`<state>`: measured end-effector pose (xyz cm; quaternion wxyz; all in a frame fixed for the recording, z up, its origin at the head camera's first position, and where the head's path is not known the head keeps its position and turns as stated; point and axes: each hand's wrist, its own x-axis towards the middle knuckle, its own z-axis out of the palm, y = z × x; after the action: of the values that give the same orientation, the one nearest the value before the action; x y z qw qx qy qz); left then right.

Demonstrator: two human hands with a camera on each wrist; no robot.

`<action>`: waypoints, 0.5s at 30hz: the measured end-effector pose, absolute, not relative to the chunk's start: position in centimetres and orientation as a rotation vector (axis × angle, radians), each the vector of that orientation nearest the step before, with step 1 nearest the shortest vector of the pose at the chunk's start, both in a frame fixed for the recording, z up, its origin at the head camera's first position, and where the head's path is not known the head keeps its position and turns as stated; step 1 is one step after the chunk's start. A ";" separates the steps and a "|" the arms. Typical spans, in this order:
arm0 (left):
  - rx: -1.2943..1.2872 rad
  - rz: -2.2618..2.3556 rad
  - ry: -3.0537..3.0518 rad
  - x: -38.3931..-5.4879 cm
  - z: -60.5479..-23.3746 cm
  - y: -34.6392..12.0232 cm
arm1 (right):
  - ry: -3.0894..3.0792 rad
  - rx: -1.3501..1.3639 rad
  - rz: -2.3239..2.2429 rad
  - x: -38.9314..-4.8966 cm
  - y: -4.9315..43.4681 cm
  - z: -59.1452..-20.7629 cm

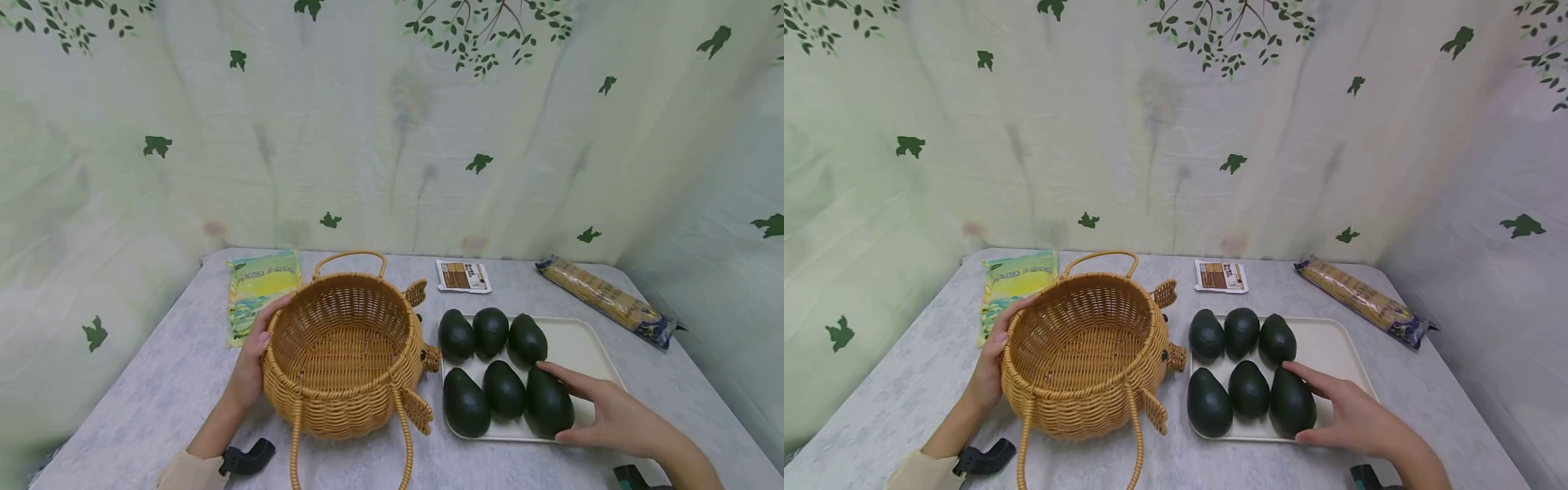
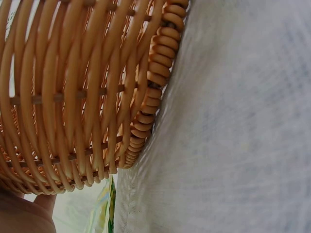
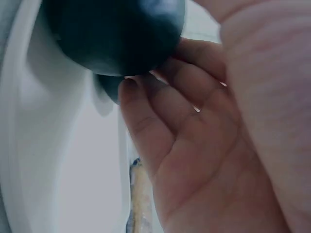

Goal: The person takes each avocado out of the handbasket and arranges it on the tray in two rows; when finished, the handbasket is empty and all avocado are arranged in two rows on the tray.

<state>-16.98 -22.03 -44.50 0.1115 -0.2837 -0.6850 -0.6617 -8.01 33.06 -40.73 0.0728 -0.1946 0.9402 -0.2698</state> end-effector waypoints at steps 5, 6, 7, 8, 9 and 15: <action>-0.828 -1.940 -2.025 -17.0 -44.4 -22.1 | 2.863 -0.615 -0.752 -7.8 33.1 -40.9; -0.825 -1.939 -2.029 -17.0 -44.4 -22.1 | 2.868 -0.624 -0.747 -7.8 33.1 -40.9; -0.821 -1.937 -2.034 -17.0 -44.4 -22.1 | 2.871 -0.636 -0.748 -7.8 33.2 -40.9; -0.819 -1.937 -2.035 -16.9 -44.4 -22.1 | 2.871 -0.648 -0.751 -7.9 33.2 -40.9; -0.817 -1.939 -2.036 -16.9 -44.3 -22.1 | 2.867 -0.655 -0.757 -7.9 33.3 -40.9; -0.836 -1.940 -2.029 -17.0 -44.3 -22.0 | 2.801 -0.645 -0.803 -8.3 33.7 -41.1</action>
<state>-17.00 -21.97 -44.31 0.1061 -0.2837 -0.6888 -0.6587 -8.30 33.75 -41.13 0.0785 -0.2154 0.9357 -0.2683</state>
